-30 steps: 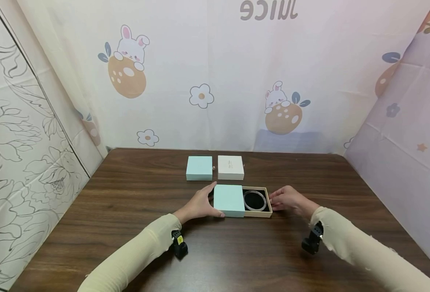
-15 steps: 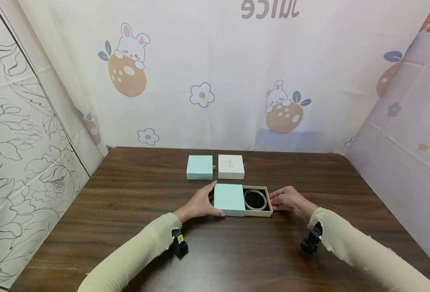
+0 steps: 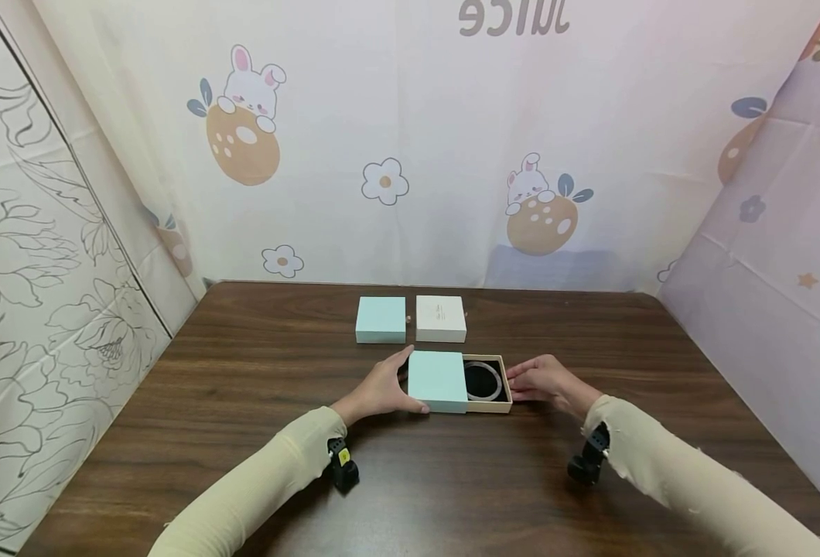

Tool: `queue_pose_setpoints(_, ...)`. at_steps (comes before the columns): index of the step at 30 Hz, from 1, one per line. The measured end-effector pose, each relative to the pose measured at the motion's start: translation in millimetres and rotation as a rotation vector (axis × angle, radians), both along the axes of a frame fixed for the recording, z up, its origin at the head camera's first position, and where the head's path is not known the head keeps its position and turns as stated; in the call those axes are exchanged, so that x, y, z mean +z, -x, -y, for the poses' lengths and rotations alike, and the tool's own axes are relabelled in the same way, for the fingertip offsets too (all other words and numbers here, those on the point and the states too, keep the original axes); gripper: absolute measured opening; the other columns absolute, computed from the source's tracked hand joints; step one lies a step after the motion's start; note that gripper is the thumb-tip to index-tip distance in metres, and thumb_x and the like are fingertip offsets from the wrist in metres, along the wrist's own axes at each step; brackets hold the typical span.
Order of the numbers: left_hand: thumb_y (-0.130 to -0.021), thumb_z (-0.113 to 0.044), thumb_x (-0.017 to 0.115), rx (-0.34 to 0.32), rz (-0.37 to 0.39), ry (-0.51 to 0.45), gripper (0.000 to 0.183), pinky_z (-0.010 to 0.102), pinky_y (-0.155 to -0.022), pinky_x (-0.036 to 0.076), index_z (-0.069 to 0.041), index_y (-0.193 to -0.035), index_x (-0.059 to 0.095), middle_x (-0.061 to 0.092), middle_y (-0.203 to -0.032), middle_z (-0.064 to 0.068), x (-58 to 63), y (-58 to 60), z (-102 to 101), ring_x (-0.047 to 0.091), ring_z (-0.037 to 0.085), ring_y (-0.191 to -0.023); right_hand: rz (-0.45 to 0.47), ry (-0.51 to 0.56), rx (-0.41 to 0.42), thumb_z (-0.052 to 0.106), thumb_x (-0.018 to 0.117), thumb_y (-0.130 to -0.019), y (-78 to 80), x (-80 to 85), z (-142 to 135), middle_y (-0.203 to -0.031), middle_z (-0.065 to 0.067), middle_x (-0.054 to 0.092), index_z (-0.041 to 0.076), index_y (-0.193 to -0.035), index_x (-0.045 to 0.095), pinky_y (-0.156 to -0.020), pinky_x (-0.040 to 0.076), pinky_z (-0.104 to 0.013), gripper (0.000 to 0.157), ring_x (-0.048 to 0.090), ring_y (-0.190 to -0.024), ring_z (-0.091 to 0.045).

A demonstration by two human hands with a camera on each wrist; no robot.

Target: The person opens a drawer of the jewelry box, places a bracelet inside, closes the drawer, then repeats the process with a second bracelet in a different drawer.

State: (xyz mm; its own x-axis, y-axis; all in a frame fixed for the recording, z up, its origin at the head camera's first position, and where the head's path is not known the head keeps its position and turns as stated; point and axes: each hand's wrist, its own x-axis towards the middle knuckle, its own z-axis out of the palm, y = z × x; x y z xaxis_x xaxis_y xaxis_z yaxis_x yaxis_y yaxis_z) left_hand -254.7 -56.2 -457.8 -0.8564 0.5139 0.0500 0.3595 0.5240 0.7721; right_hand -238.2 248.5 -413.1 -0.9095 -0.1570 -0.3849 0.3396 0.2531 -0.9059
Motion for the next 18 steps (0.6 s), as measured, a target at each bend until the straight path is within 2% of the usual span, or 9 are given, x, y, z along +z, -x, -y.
queue_pose_setpoints(18, -0.068, -0.033, 0.087, 0.001, 0.005, -0.005, 0.110, 0.040, -0.103, 0.037, -0.002, -0.151, 0.022, 0.027, -0.152, 0.015, 0.9, -0.8, 0, 0.033, 0.029, -0.136, 0.024, 0.010, -0.024, -0.015, 0.052, -0.087, 3.5, -3.8, 16, -0.084, -0.012, 0.067, -0.023, -0.117, 0.051, -0.071, 0.056, -0.032, 0.031, 0.066, -0.073, -0.017)
